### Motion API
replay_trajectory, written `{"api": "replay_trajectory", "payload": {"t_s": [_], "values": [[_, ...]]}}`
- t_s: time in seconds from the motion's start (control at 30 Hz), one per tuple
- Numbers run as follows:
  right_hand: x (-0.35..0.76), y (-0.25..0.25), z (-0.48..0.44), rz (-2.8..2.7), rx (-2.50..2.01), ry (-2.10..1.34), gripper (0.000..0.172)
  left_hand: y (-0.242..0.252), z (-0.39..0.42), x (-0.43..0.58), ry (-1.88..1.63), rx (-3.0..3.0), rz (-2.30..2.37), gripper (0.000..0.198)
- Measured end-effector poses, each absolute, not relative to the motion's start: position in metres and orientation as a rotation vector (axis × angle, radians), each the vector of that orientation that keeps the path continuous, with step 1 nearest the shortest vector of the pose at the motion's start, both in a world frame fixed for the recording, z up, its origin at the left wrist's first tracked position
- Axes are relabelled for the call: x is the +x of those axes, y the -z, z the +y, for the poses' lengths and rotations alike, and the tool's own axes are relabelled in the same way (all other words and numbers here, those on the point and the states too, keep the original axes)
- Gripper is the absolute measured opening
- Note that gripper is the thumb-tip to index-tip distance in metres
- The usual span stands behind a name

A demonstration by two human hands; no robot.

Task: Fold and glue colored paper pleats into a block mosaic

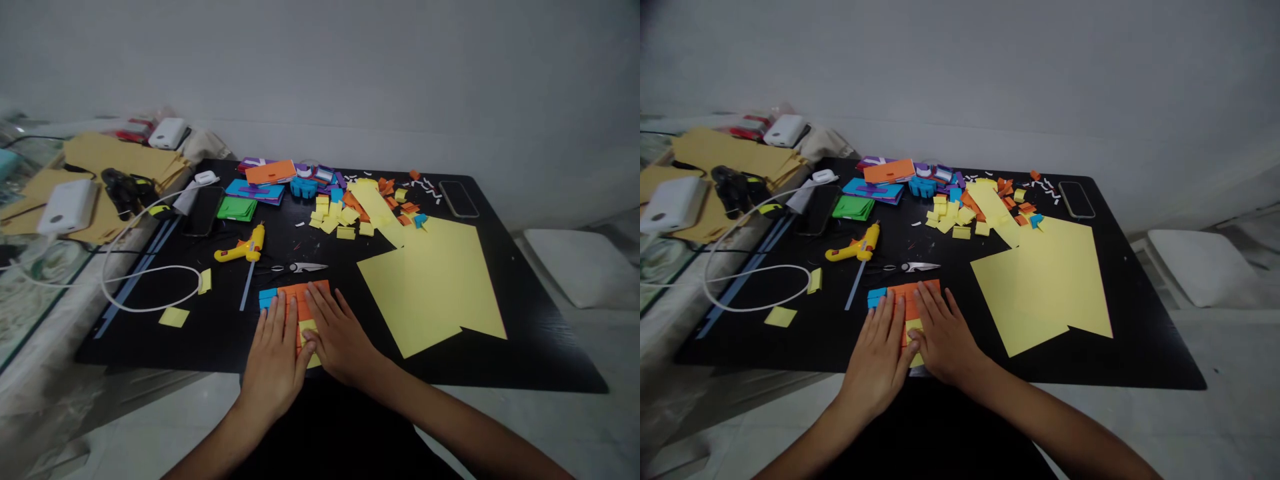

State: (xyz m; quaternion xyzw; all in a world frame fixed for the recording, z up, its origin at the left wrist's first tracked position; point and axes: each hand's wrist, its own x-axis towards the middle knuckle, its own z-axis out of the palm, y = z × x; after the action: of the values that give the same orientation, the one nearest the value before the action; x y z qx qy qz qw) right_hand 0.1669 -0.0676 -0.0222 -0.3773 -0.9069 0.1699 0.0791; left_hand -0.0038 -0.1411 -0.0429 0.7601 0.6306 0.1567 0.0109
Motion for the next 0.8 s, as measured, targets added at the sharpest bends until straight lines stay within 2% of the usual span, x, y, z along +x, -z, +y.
{"api": "replay_trajectory", "payload": {"t_s": [0.4, 0.57, 0.8], "values": [[0.165, 0.027, -0.069, -2.725, -1.139, -0.482, 0.069, 0.051, -0.139, -0.008, -0.49, 2.474, 1.969, 0.08], [0.163, 0.024, -0.061, -2.746, -0.923, -0.455, 0.063, 0.052, -0.138, -0.008, -0.52, 2.47, 1.959, 0.08], [0.164, 0.04, -0.056, -2.733, -0.814, -0.603, 0.067, 0.052, -0.141, -0.009, -0.49, 2.474, 1.945, 0.082]]}}
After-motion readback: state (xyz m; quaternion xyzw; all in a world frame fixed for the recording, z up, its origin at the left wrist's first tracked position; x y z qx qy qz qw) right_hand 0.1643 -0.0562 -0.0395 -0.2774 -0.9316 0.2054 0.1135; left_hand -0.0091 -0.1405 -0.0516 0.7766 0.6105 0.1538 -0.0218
